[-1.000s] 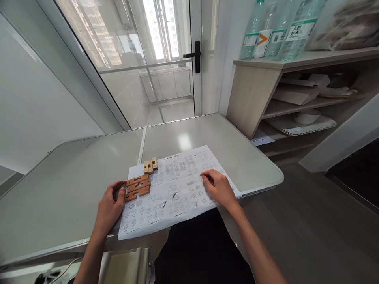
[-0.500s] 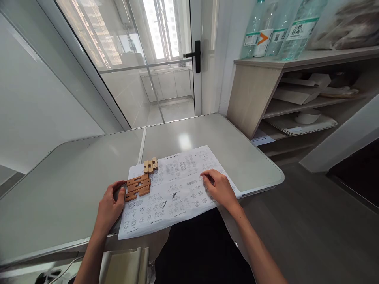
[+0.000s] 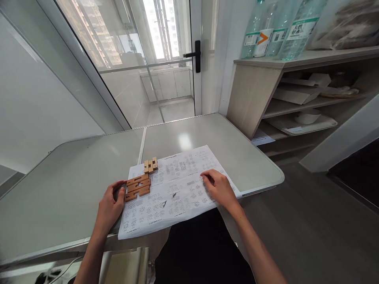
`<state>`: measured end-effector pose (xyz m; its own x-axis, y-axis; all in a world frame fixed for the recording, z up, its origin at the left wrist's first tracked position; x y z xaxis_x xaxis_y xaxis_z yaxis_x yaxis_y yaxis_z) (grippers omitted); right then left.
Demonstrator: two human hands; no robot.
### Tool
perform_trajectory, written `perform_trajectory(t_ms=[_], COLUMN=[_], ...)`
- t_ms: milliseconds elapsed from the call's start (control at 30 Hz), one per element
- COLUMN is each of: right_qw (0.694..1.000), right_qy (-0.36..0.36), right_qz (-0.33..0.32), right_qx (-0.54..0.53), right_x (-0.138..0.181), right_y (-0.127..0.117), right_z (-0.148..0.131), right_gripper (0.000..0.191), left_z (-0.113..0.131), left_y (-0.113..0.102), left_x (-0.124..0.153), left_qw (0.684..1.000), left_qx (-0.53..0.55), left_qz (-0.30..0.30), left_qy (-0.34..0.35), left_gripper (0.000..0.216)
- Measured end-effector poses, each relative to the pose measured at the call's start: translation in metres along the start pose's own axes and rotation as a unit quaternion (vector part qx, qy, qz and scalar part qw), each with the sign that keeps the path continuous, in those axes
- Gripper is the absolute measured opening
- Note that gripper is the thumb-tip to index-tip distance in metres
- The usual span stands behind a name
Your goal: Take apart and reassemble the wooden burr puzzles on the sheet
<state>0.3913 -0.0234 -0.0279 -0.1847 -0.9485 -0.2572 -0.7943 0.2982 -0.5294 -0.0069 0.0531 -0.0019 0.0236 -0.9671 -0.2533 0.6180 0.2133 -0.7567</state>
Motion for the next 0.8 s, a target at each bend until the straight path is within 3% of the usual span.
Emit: perform_trajectory(t_ms=[800], right_qw=[1.000], right_qy=[-0.005], right_qz=[-0.002], right_qx=[-0.001], right_x=[-0.0004], right_y=[-0.0001], right_z=[-0.0007], right_gripper=[0.027], left_z=[0.0001], left_y=[0.0000], left_x=[0.0004], left_qw=[1.000], left_qx=[-0.001], left_qz=[-0.008], left_qy=[-0.008], left_gripper=[0.044])
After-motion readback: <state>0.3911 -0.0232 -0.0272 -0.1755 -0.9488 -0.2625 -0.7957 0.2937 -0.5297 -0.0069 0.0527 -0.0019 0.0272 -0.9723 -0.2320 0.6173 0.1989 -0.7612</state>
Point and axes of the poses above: each hand's wrist, its own x-axis away from the middle knuckle, its own y-axis out of the palm, z = x × y, the point moved 4 cm from there along -x, towards the middle knuckle, and after that the axes turned 1 degree about y, right-handed, at the moved point
